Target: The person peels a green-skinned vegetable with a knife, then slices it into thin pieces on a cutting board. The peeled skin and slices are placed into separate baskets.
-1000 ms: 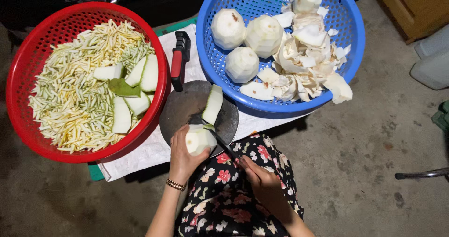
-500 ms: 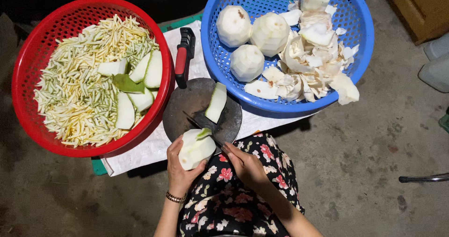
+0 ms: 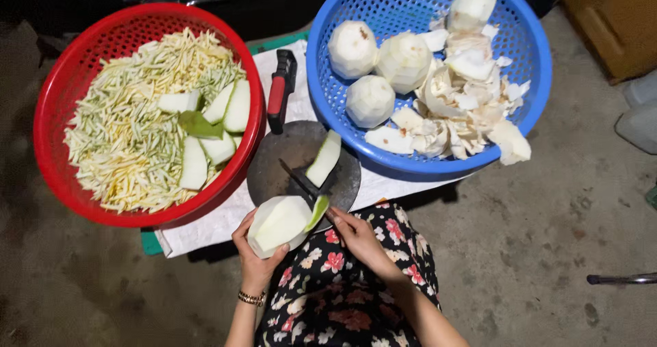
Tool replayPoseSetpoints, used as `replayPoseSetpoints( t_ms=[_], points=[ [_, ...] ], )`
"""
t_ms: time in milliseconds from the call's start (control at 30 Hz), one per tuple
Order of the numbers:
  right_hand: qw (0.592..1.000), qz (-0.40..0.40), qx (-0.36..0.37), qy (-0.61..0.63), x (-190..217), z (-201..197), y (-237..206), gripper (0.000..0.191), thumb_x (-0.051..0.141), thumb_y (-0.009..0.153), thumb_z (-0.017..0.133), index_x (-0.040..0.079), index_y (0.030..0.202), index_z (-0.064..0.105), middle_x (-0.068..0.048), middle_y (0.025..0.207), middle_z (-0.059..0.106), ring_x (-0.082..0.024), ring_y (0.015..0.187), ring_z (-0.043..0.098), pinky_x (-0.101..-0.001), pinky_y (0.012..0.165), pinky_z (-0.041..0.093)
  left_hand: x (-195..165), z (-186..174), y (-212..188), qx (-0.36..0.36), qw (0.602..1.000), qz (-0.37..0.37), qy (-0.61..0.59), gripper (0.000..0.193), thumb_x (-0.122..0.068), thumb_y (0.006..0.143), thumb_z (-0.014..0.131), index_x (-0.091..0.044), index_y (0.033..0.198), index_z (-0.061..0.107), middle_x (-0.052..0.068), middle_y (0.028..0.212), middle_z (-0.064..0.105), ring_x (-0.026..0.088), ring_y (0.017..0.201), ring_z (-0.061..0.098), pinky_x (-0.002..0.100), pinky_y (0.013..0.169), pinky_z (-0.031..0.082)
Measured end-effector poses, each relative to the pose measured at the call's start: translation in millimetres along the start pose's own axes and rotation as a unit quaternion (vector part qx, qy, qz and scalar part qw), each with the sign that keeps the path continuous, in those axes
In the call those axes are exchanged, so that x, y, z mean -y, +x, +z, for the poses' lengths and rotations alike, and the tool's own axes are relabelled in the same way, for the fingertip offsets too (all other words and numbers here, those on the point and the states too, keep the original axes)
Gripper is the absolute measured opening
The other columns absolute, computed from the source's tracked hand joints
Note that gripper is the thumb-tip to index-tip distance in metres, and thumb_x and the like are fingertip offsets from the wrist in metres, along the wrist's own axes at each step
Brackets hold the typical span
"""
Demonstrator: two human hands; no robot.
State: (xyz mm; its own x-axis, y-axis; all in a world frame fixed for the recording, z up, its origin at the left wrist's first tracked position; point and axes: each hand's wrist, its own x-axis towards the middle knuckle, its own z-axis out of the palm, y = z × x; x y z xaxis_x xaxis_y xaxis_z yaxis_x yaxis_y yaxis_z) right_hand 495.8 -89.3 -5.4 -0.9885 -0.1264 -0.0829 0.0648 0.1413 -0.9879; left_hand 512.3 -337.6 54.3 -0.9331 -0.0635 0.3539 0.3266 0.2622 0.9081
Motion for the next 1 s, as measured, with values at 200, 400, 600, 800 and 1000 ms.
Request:
replayPoseSetpoints(
  t_ms=[200, 400, 600, 800, 1000],
  points=[
    [0.993, 0.11, 0.03, 0.036, 15, -13, 13, 0.047, 0.032, 0.103, 0.053, 0.019, 0.148, 0.056, -0.001, 0.065, 0.06, -0.009, 0.057, 0.055, -0.0262, 0.054, 0.048, -1, -9, 6, 0.009, 0.996, -0.009, 0.092, 0.086, -0.018, 0.071, 0.087, -0.006, 0.144, 0.042, 0.018, 0.151, 0.046, 0.029, 0.138, 0.049, 0.043, 0.115, 0.043],
    [0.992, 0.035, -0.016, -0.121, 48, -40, 58, 0.048, 0.032, 0.102, 0.061, 0.012, 0.145, 0.055, 0.001, 0.067, 0.061, -0.008, 0.061, 0.057, -0.0243, 0.06, 0.046, -23, 13, 60, -0.014, 0.986, -0.026, 0.167, 0.077, -0.024, 0.076, 0.088, -0.007, 0.142, 0.051, 0.015, 0.147, 0.052, 0.031, 0.137, 0.053, 0.044, 0.116, 0.043],
    [1.0, -0.011, 0.017, 0.007, 56, -62, 81, 0.054, 0.032, 0.101, 0.061, 0.011, 0.15, 0.051, 0.0, 0.063, 0.053, -0.007, 0.057, 0.049, -0.0255, 0.053, 0.041, -66, 50, 96, 0.112, 0.941, 0.028, 0.317, 0.087, -0.039, 0.065, 0.092, -0.008, 0.138, 0.056, 0.018, 0.148, 0.045, 0.04, 0.14, 0.042, 0.055, 0.11, 0.036],
    [0.988, 0.015, -0.024, 0.151, 46, -77, 53, 0.051, 0.03, 0.102, 0.055, 0.011, 0.148, 0.051, -0.002, 0.061, 0.059, -0.007, 0.046, 0.047, -0.0231, 0.042, 0.035, -85, 57, 124, 0.137, 0.925, 0.064, 0.347, 0.083, -0.054, 0.068, 0.089, -0.008, 0.131, 0.06, 0.021, 0.147, 0.048, 0.044, 0.13, 0.048, 0.055, 0.106, 0.04],
    [0.968, -0.002, -0.098, 0.233, 39, -76, 29, 0.042, 0.027, 0.104, 0.051, 0.003, 0.139, 0.055, -0.002, 0.063, 0.057, -0.007, 0.043, 0.045, -0.0226, 0.038, 0.035, -74, 144, 172, 0.289, 0.833, -0.072, 0.466, 0.086, -0.059, 0.072, 0.082, -0.01, 0.137, 0.053, 0.028, 0.134, 0.057, 0.044, 0.12, 0.061, 0.051, 0.095, 0.054]
  ],
)
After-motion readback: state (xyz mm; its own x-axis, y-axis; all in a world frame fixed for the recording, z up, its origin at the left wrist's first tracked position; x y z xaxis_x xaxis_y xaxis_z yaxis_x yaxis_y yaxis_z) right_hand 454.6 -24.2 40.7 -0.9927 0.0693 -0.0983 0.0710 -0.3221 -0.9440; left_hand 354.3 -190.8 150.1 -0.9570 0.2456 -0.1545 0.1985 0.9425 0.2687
